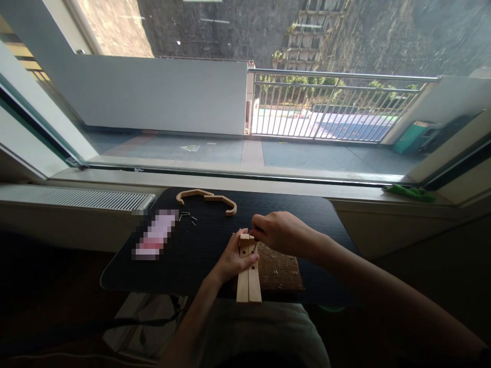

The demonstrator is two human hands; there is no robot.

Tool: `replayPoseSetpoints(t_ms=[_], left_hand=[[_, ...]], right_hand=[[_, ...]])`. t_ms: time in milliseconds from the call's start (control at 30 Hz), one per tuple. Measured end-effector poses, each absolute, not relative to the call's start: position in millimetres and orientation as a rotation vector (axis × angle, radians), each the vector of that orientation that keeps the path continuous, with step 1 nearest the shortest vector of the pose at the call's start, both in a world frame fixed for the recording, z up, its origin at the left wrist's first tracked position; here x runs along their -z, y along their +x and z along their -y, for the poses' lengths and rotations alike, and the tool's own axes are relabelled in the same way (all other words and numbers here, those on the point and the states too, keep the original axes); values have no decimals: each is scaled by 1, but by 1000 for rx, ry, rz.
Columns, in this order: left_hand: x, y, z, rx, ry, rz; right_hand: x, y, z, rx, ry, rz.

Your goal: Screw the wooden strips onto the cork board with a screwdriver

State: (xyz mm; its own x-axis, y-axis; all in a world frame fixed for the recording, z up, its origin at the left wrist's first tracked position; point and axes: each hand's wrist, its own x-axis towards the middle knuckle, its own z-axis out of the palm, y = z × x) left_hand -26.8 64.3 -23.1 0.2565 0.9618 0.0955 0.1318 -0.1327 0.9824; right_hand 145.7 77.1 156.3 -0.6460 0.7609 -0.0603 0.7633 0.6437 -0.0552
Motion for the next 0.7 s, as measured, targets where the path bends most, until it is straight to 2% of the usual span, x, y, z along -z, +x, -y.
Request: replayPoseSetpoints(t_ms=[167,500,700], left_hand=[[19,-26,-62,-1045,1505,-1067],[12,-27,-60,-1014,1517,-1065],[13,-26,-60,-1025,1508,-1061]], right_hand=[[-163,144,-74,-12,1297,-2740],[-161,141,-69,279,1157,-2862],[-158,143,-74,331,1121,-2871]])
